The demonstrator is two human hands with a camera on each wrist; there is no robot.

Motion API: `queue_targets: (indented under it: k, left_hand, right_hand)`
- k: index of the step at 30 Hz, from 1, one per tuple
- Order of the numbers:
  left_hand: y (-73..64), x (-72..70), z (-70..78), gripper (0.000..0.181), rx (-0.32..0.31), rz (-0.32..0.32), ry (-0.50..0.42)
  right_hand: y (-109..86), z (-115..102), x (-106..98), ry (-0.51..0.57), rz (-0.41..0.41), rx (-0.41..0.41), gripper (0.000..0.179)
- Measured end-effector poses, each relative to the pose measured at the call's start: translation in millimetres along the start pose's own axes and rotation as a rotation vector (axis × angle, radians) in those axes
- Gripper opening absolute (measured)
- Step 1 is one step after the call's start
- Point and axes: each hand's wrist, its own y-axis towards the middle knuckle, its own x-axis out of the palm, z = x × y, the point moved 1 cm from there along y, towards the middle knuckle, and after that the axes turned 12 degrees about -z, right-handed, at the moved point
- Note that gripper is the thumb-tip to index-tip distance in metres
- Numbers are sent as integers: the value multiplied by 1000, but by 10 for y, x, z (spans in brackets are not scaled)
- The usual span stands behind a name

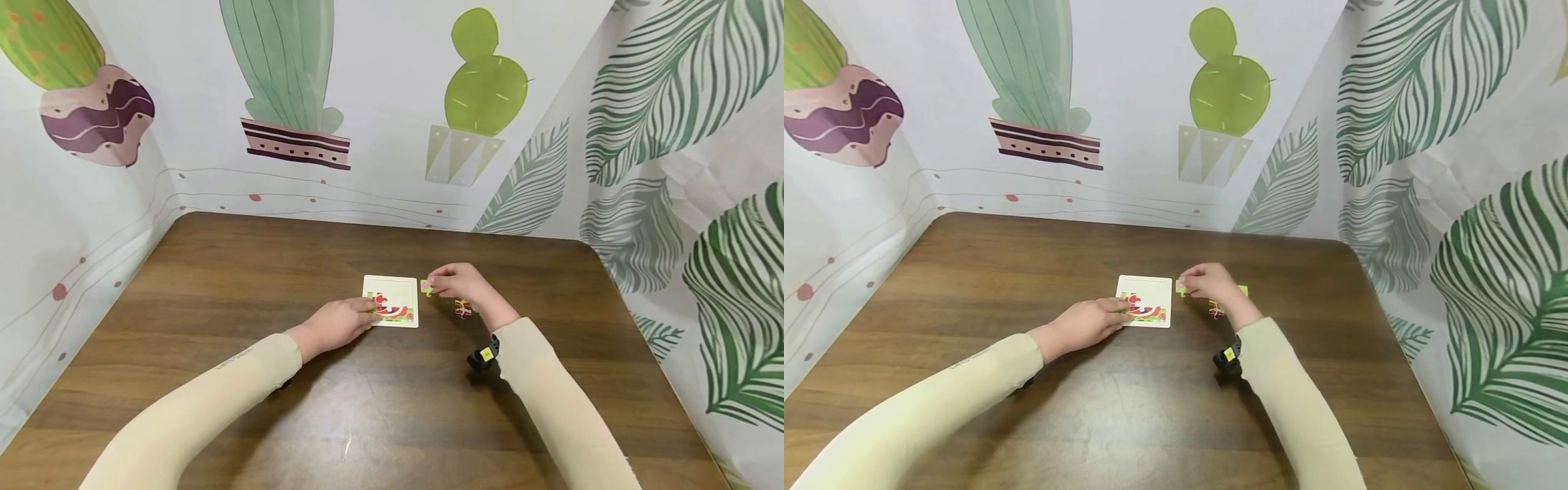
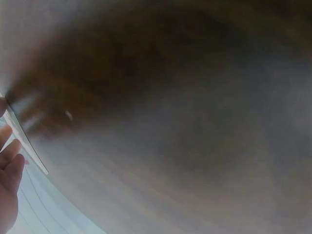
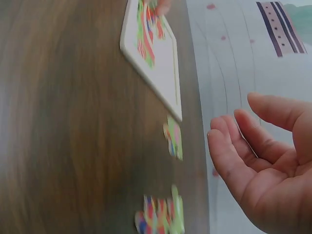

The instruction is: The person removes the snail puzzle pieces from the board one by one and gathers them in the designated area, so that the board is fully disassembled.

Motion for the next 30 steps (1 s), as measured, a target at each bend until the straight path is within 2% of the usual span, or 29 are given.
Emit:
queue_targets:
  k: [9, 14, 20, 30]
  left_hand:
    - [-54, -30, 68, 34, 6, -59, 62]
    - [-57, -53, 71, 37, -11, -99, -8]
    - [-50, -44, 51, 36, -18, -103, -48]
    - [-33, -62, 75, 38, -35, -119, -90]
  right_hand:
    - [171, -48, 363, 58, 18, -1, 34]
    - [259, -49, 523, 80, 22, -3, 32]
    - [339, -89, 670, 84, -2, 3, 32]
    - [419, -147, 729, 50, -11, 49, 27]
